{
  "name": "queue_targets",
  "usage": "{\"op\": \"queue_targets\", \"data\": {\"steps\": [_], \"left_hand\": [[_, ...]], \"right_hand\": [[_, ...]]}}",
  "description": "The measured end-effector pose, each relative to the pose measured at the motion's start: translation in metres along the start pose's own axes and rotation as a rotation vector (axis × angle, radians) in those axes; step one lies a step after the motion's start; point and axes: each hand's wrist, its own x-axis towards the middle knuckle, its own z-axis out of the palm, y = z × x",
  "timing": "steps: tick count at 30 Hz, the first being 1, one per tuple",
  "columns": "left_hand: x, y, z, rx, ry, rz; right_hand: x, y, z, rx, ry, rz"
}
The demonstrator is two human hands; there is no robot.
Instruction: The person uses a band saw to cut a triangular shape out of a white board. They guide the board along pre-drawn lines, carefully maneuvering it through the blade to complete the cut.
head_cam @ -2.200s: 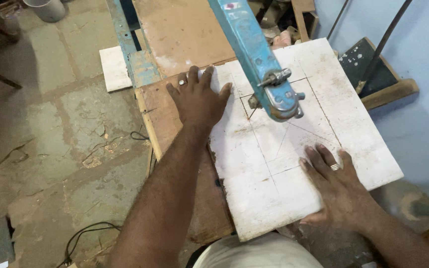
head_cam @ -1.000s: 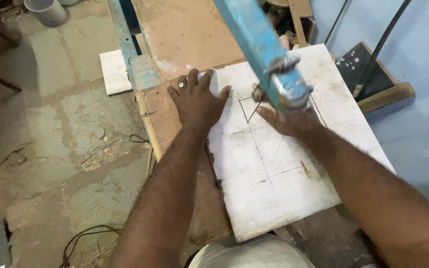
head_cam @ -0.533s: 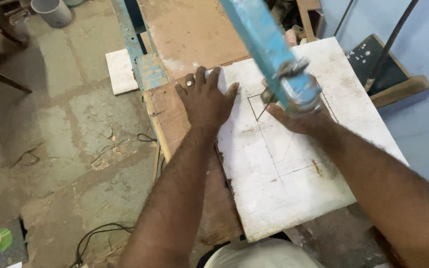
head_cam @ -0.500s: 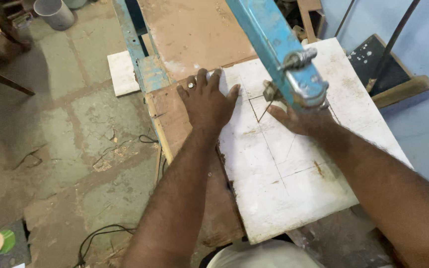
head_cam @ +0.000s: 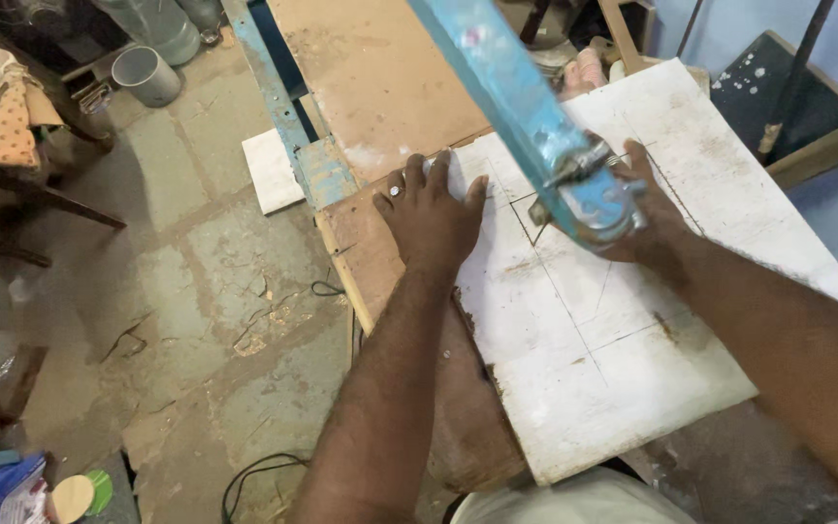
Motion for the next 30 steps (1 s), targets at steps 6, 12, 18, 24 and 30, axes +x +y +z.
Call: {"op": "queue_targets", "data": {"steps": [6,12,18,24,30], "left_hand": [[-0.02,0.0,-0.001,0.018,0.12,0.055],[-0.169,0.03,-0.035,-0.075,-0.092,0.196],[-0.233,0.059,-0.046,-0.031,-0.564,0.353],[-0.231,0.062,-0.041,-0.009,-0.411,0.347],[-0.233,0.061,-0.035,-0.028,-0.366,0.339]], "right_hand": [[-0.002,-0.005,0.0,-0.317,0.079,-0.19],[-0.002,0.017,0.017,-0.45,-0.163,0.124],[0.006,0.02,0.021,-0.413,-0.254,0.254],[0.025,0.015,0.013,-0.387,-0.228,0.149],[0.029,0.019,0.015,-0.308,-0.11,0.038]]}}
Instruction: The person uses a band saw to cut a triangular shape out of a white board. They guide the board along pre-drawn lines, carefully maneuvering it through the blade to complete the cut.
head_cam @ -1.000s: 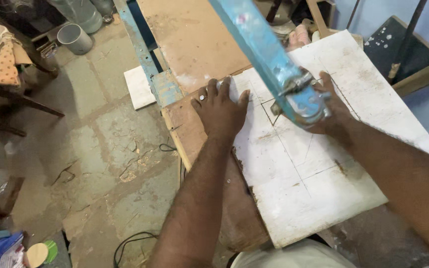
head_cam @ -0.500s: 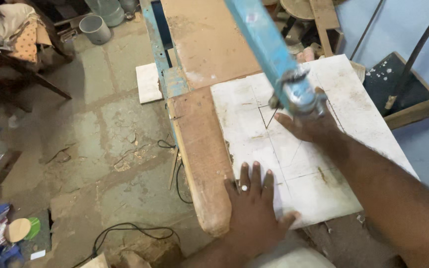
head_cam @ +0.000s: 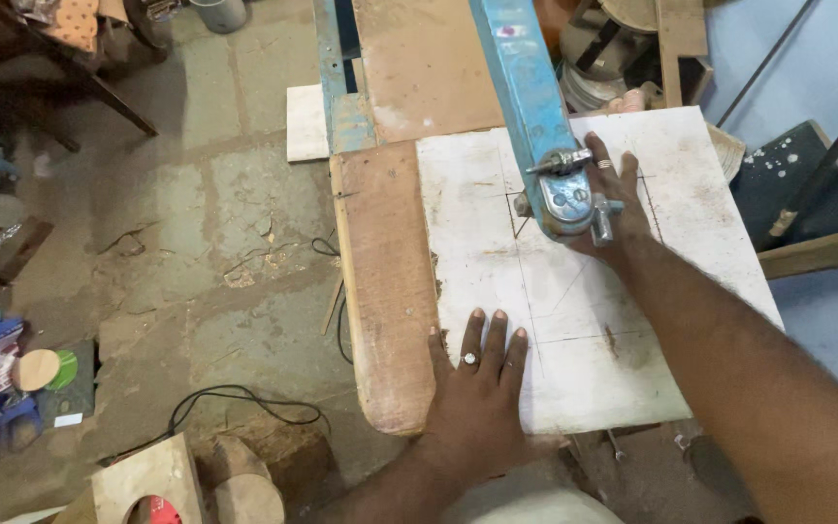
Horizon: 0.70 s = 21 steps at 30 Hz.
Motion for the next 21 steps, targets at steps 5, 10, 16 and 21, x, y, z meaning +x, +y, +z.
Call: {"op": "queue_targets", "data": {"steps": [5,10,16,21], "left_hand": [[0.008,0.002,-0.008,0.046,-0.086,-0.02],[0.001,0.001,-0.009,-0.026,-0.083,-0.043],[0.048,-0.041,-0.011,0.078,0.315,-0.302],[0.085,-0.07,-0.008,-0.057,0.349,-0.448]], "right_hand": [[-0.002,0.001,-0.001,0.027,0.052,-0.037],[-0.001,-0.002,-0.005,0.058,0.09,-0.072],[0.003,-0.004,-0.008,0.103,0.138,-0.138],[0.003,-0.006,-0.009,0.133,0.166,-0.188]]}}
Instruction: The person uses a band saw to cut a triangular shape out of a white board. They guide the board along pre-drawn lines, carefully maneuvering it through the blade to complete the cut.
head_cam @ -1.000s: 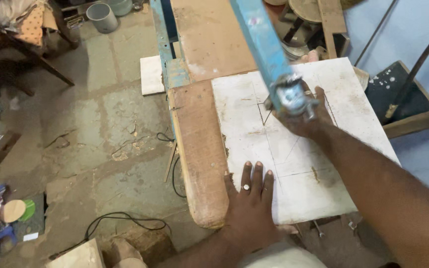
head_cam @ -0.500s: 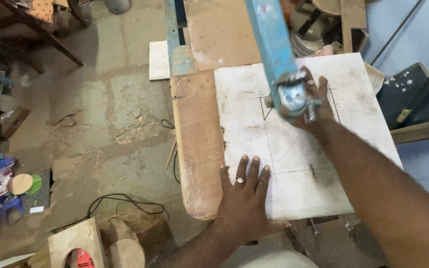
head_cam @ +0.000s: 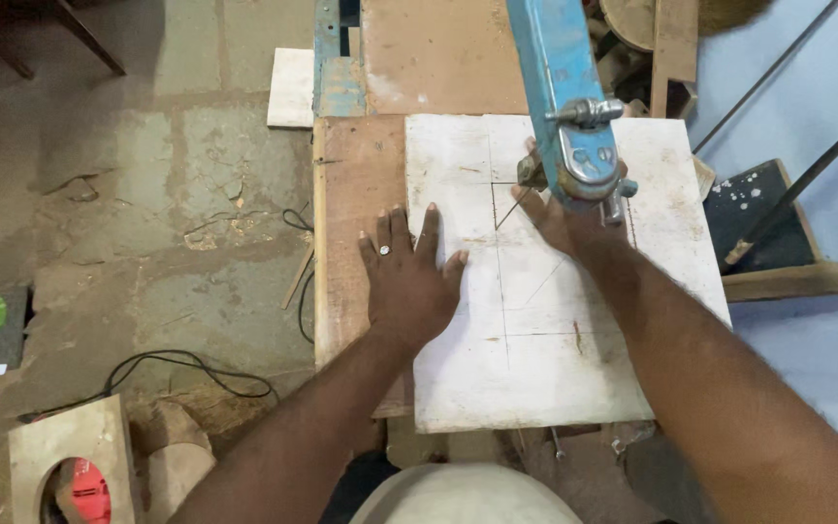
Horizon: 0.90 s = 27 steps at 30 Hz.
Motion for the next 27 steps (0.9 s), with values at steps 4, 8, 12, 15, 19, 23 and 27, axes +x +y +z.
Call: {"op": "queue_targets", "data": {"steps": [4,8,12,15,19,23,27], "left_hand": [[-0.0042,-0.0012,0.0,-0.009,-0.001,-0.001],[-0.0022,0.0002,-0.0021,-0.015,-0.057,-0.04],[0.0004,0.0008,-0.0016,-0.009,-0.024,-0.027],[0.001,0.0008,-0.002,0.007,-0.038,-0.027],[0.0031,0.0019,-0.0039,0.032,-0.058,-0.043],[0.0039,0.0031,-0.005,0.029,-0.055,-0.051],[0.0026,0.0029,-0.0047,0.034,-0.024,-0.048]], "right_hand": [[-0.0005,0.0009,0.0004,0.016,0.015,-0.018],[-0.0006,0.0026,0.0006,0.026,0.024,-0.032],[0.0011,0.0027,0.001,0.032,0.023,-0.042],[0.002,0.0018,0.0015,0.038,0.026,-0.052],[0.0036,0.0014,0.0022,0.045,0.029,-0.066],[0.0044,0.0024,0.0017,0.046,0.038,-0.071],[0.0024,0.0023,0.0015,0.054,0.038,-0.082]]}}
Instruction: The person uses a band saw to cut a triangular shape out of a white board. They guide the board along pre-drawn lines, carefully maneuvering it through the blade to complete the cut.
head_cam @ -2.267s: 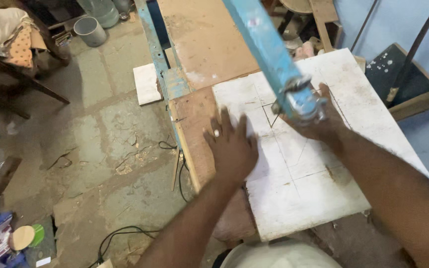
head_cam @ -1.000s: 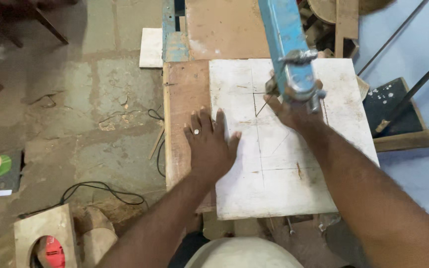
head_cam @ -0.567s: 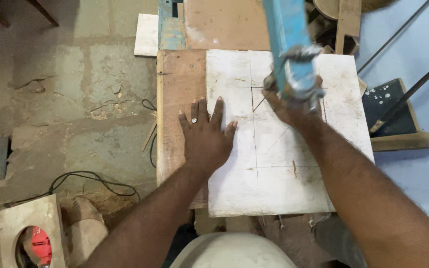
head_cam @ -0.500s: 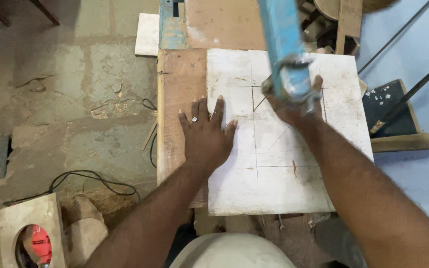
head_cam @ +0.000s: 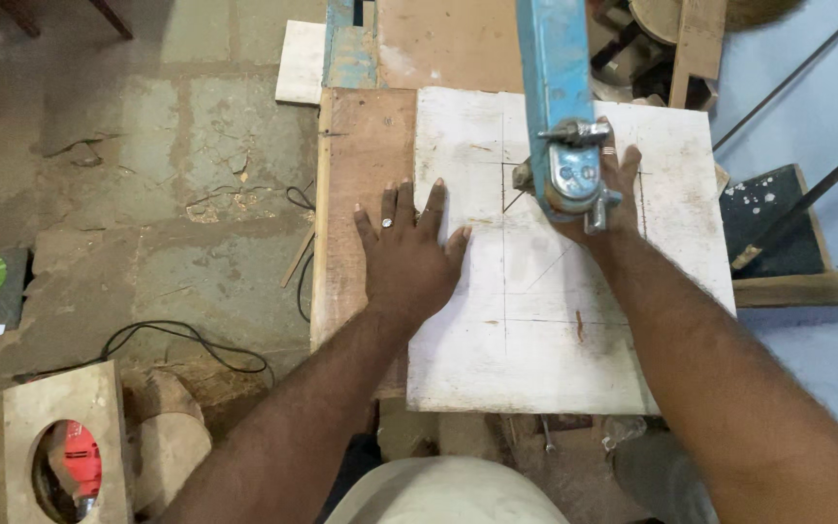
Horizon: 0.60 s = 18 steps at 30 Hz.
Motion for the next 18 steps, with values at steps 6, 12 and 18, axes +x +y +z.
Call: {"op": "queue_targets", "data": {"steps": [6,12,18], "left_hand": [[0.0009,-0.0006,0.0009,-0.005,0.004,-0.007],[-0.0008,-0.0008,0.0025,-0.022,0.046,0.008],[0.0008,-0.0017,0.0034,0.014,0.027,0.014]], "right_hand": [[0.0004,0.0017,0.0018,-0.068,0.014,-0.027],[-0.0002,0.0041,0.0025,0.006,0.014,-0.014],[0.0008,0.0046,0.0039,0.005,0.018,-0.028]]}}
